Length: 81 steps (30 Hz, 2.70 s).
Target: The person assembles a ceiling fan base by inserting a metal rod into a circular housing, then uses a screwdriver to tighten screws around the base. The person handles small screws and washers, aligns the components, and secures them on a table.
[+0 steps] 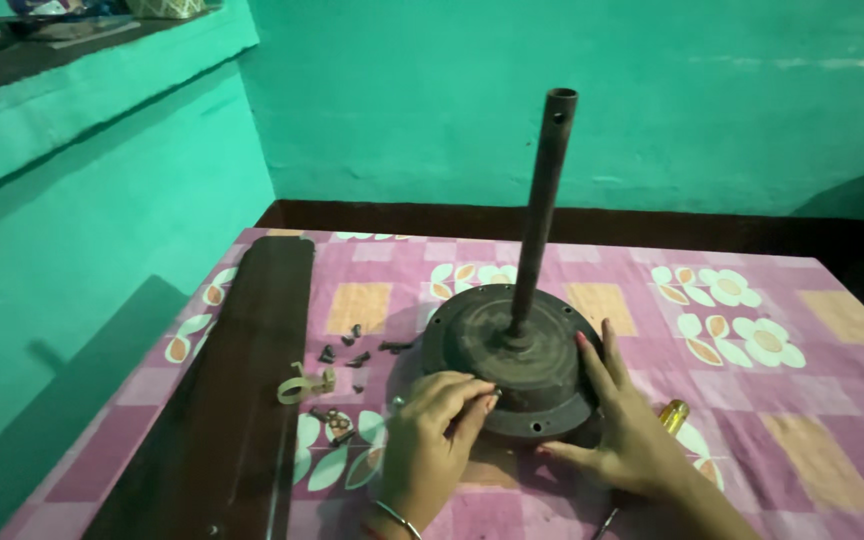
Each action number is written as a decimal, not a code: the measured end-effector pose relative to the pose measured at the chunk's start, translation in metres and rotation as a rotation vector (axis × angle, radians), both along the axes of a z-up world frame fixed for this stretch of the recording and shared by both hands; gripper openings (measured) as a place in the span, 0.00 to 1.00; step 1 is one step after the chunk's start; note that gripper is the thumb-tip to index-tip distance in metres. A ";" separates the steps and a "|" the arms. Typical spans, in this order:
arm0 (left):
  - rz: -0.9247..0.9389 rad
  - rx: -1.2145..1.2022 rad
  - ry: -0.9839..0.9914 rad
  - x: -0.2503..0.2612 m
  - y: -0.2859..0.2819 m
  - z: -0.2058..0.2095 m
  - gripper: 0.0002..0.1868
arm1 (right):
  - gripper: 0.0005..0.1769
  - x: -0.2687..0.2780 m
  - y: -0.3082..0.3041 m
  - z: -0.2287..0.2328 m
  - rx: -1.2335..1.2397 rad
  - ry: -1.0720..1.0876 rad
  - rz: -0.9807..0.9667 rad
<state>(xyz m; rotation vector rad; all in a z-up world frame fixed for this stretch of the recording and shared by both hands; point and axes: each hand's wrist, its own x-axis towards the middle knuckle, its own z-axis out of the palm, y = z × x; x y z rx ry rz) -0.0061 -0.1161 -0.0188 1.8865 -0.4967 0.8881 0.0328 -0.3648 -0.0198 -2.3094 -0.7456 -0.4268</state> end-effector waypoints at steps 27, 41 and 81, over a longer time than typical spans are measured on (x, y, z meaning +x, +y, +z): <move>-0.382 0.542 0.031 -0.014 -0.016 -0.023 0.06 | 0.31 0.034 -0.071 -0.001 -0.568 0.781 -0.749; -0.331 0.245 0.177 -0.033 -0.050 -0.007 0.28 | 0.17 -0.008 -0.032 0.075 0.396 0.509 -0.401; 0.086 0.057 0.156 -0.013 -0.049 0.109 0.35 | 0.55 -0.021 0.019 -0.001 0.090 -0.094 -0.095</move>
